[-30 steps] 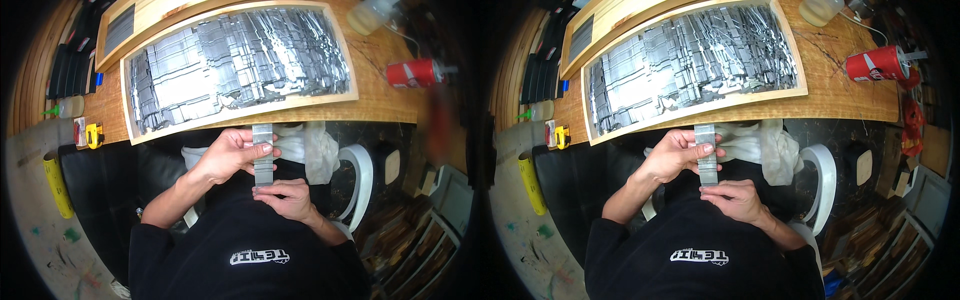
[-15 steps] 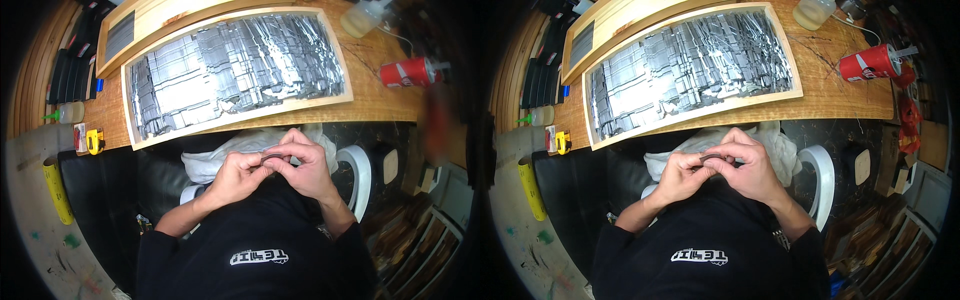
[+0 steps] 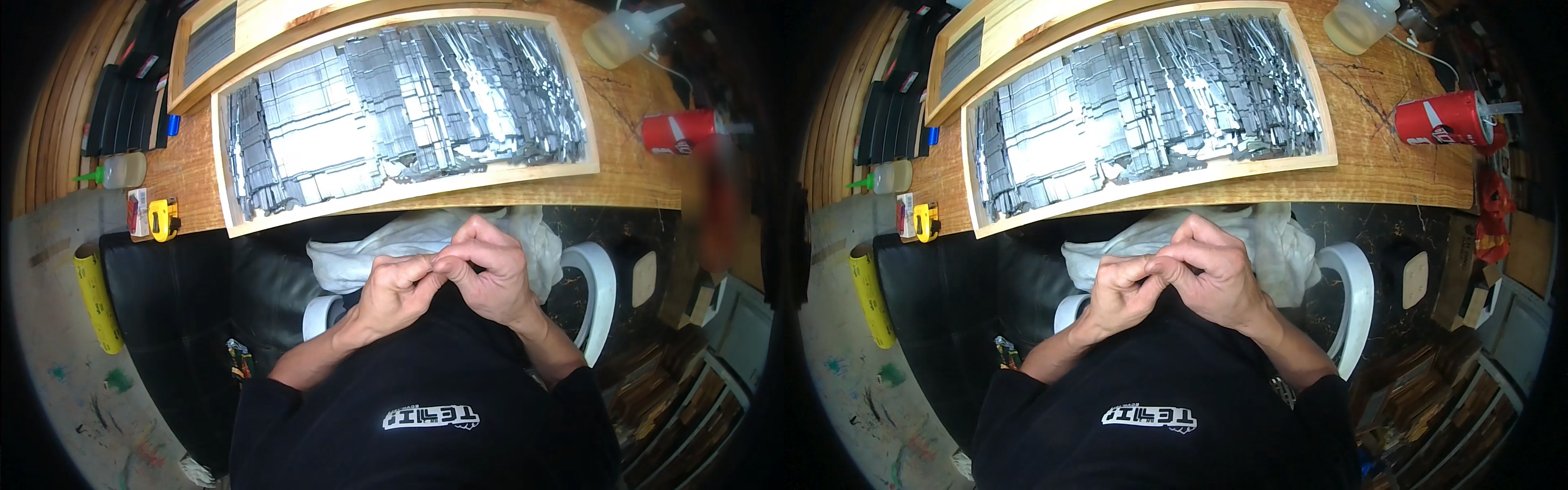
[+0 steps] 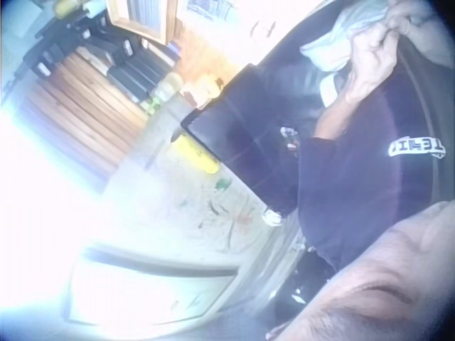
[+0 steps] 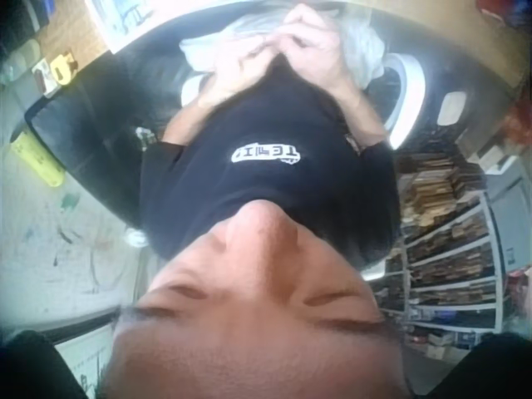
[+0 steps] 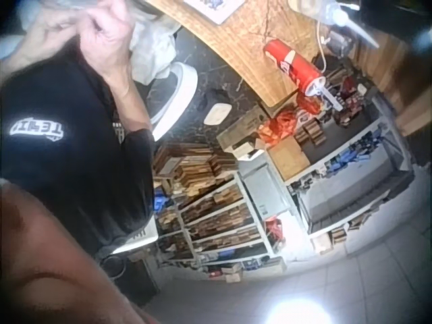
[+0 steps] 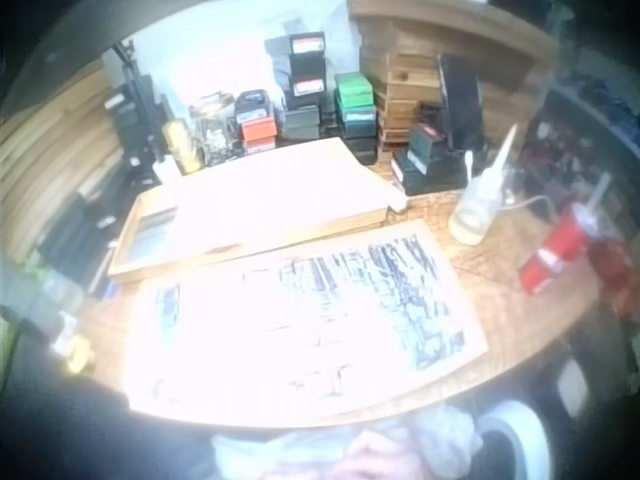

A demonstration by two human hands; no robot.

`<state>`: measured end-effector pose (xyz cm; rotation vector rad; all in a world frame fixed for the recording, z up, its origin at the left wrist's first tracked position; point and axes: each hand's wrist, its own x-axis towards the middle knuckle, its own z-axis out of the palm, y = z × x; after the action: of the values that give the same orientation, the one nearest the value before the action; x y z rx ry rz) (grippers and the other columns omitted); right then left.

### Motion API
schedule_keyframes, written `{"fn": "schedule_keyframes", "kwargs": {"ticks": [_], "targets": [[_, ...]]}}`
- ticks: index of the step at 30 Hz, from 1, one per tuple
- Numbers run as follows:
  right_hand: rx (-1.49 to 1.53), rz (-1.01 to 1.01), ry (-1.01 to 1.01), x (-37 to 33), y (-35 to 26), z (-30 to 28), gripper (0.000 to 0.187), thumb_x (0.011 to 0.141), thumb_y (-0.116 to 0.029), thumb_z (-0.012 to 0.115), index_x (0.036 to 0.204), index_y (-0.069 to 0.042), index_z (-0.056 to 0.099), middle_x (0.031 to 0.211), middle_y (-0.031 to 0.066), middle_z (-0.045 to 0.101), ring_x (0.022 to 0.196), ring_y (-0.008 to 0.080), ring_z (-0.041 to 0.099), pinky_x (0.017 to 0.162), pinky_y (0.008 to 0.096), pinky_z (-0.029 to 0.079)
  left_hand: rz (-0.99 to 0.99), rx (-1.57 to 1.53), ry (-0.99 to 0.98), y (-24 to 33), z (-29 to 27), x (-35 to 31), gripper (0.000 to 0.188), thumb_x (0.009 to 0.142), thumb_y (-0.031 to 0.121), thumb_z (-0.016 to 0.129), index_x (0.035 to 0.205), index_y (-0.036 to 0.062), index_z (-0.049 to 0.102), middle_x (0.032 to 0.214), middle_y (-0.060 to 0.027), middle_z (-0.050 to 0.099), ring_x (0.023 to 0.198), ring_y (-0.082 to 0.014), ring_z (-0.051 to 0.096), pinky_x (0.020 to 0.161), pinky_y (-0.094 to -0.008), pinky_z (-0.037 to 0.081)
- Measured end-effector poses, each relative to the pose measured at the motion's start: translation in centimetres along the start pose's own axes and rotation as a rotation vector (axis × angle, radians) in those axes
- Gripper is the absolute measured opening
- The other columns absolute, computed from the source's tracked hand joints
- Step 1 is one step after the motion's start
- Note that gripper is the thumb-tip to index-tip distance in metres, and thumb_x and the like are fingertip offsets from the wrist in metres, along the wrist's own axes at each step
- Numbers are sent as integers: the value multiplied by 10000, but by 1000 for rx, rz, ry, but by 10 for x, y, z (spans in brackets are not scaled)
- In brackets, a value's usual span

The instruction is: The person repeatedly picks up small rectangular battery cells from a wooden tray, inspects them, and places them back into the tray. The hands handle the cells one at a time, occasionally rotating them before returning them to the tray.

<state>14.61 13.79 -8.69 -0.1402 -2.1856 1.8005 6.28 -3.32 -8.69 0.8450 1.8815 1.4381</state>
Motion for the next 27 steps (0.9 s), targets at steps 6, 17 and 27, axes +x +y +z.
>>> {"fn": "schedule_keyframes", "kwargs": {"ticks": [6,17,27], "targets": [[158,132,-121,10,-9,-11,264,846,-23,842,1102,8,786,876,63,646,785,137,639,648,270,507,110,-74,121,-10,8,-1,190,938,7,754,1123,-33,761,842,-178,765,635,-212,721,577,-299,524],[75,107,-101,11,-8,-11,131,867,-26,814,997,-13,802,863,63,678,777,156,660,680,281,521,58,-8,58,-12,3,-4,213,944,26,758,1146,-41,755,818,-162,749,643,-163,698,569,-291,511],[-1124,501,294,-55,92,-72,538,943,-401,757,1226,50,679,1208,294,653,1101,457,629,952,514,499,-769,-799,-301,-61,18,54,275,986,187,758,1147,-27,693,1020,-150,776,887,-266,790,684,-312,657]]}}
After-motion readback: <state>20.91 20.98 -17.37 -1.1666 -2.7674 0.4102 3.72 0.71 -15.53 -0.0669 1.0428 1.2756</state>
